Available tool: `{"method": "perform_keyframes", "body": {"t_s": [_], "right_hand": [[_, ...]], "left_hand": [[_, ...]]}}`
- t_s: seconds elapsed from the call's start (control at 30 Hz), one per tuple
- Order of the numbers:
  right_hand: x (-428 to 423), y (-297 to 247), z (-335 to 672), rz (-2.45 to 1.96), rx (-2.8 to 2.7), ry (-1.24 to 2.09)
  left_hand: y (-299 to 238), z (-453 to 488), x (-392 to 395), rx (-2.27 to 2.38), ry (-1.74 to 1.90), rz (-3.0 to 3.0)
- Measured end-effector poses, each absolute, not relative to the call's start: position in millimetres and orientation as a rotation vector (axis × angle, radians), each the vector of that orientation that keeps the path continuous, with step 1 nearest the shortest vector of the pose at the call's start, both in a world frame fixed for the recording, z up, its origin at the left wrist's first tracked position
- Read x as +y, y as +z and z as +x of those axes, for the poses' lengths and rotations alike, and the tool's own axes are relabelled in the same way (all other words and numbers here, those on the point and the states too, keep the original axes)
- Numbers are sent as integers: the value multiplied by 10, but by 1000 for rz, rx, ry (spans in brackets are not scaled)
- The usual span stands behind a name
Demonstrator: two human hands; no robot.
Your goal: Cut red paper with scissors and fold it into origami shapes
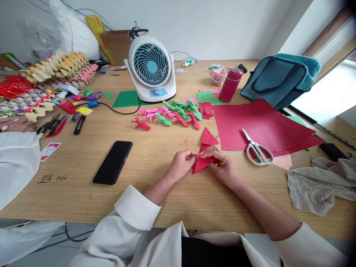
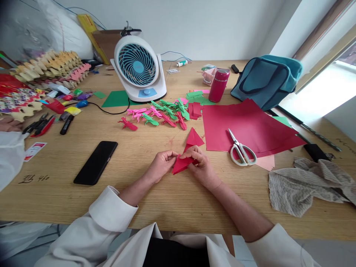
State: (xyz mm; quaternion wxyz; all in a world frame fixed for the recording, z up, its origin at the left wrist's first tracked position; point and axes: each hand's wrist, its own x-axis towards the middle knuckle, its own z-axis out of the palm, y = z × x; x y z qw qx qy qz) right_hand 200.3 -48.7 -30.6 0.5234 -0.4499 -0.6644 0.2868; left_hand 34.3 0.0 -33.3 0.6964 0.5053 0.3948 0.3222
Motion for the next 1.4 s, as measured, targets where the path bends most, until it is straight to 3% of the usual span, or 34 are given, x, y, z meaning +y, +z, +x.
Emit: {"method": "perform_keyframes", "body": {"t_s": [1.4], "right_hand": [[-468,-312,2061,-1102,-1663,518]], "left_hand": [[-162,307,-43,715,533,927]]}}
